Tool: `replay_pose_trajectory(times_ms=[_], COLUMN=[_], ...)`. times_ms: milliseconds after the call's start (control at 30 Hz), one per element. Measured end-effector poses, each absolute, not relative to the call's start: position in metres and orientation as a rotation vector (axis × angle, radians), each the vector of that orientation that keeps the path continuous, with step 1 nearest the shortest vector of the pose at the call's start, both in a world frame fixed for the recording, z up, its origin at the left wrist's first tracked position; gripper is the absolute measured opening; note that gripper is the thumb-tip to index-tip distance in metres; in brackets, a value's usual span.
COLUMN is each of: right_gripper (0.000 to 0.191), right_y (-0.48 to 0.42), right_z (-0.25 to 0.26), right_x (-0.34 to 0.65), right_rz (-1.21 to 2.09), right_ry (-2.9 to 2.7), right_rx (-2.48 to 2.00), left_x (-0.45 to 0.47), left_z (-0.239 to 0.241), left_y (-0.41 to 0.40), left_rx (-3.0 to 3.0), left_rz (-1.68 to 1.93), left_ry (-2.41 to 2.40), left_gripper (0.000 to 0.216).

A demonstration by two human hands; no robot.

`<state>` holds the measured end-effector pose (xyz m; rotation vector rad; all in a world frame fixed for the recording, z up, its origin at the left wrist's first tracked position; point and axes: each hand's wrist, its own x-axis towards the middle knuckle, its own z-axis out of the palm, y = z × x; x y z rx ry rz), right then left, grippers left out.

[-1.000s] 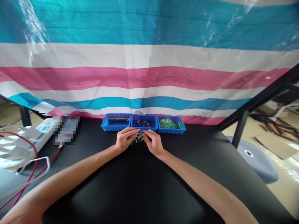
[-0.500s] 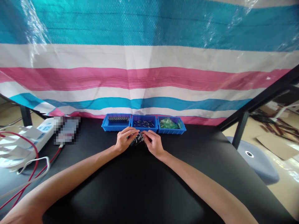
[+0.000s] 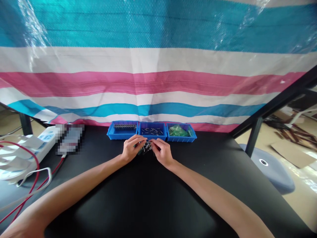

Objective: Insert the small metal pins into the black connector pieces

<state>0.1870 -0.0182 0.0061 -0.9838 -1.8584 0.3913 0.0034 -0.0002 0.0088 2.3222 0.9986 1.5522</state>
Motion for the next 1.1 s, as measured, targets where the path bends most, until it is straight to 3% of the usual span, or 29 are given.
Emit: replay_pose_trajectory(times_ms=[1100], right_gripper=[0.021], right_y=[-0.0171], right_z=[0.0059], right_x=[0.1868], right_rz=[0.404], right_ry=[-1.843], right_rx=[-0.970], left_x=[0.0052], left_z=[0.0122], left_y=[-0.0018], left_rx=[2.242], left_rz=[1.535], left_ry=[1.027], left_gripper=[0.016])
